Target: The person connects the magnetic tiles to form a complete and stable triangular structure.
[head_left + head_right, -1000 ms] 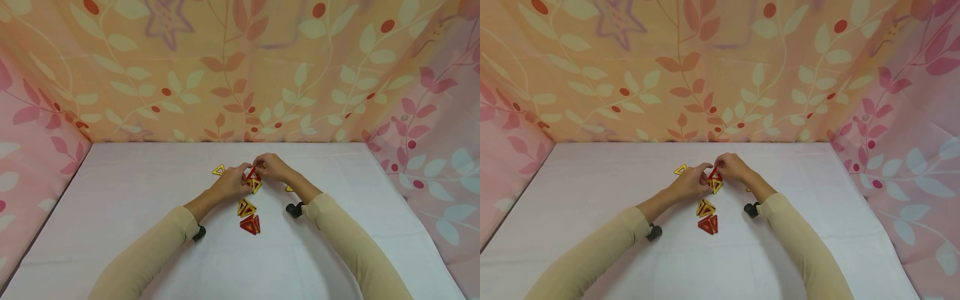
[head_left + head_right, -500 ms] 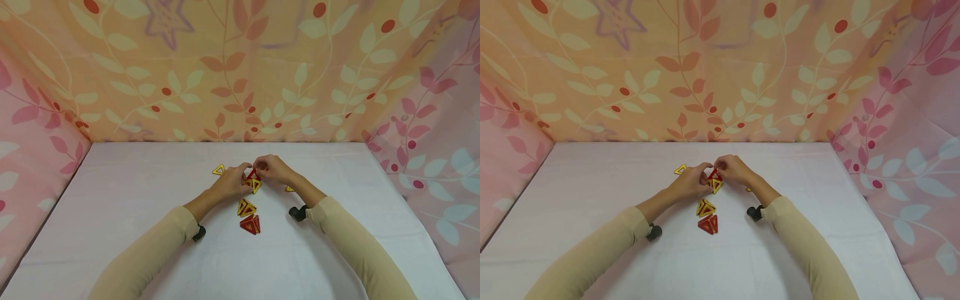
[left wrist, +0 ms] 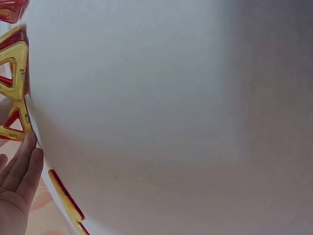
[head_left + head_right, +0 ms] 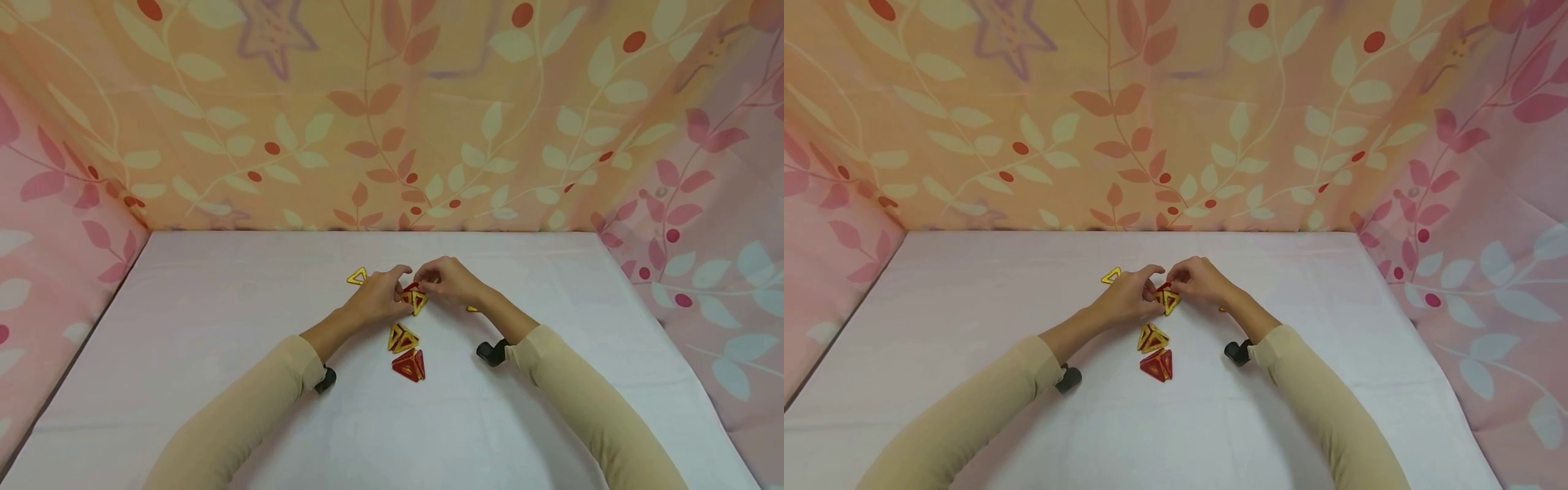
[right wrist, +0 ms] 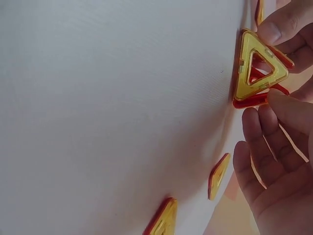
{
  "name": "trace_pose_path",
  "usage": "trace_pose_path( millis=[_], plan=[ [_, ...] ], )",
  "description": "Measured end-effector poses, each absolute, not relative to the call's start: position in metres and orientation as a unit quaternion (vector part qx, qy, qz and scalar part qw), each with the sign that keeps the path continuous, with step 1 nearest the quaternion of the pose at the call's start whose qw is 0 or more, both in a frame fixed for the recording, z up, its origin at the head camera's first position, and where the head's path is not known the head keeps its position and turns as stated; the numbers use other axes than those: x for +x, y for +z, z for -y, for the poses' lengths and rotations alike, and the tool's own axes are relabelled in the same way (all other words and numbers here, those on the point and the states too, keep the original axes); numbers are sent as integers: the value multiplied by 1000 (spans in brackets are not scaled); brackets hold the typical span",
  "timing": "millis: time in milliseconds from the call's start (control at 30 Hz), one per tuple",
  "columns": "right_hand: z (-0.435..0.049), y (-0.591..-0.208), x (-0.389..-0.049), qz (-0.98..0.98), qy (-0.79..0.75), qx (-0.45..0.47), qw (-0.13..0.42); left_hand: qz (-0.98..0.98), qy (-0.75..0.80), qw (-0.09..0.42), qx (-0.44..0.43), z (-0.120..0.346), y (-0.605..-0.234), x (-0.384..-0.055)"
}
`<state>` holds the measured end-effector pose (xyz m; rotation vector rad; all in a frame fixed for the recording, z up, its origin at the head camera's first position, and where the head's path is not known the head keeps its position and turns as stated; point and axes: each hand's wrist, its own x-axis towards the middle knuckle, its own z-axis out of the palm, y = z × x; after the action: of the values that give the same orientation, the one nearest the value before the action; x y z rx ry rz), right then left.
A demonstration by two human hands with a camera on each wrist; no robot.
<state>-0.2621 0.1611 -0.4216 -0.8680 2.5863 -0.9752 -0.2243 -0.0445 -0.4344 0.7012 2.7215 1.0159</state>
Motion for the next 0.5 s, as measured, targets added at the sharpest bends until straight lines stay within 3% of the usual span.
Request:
trace_pose_path(
  millis=[500],
  plan=[
    [-164,-424,-259,-874,-357,-309,115,-907,342,73,233,44,-432,-223]
  ],
)
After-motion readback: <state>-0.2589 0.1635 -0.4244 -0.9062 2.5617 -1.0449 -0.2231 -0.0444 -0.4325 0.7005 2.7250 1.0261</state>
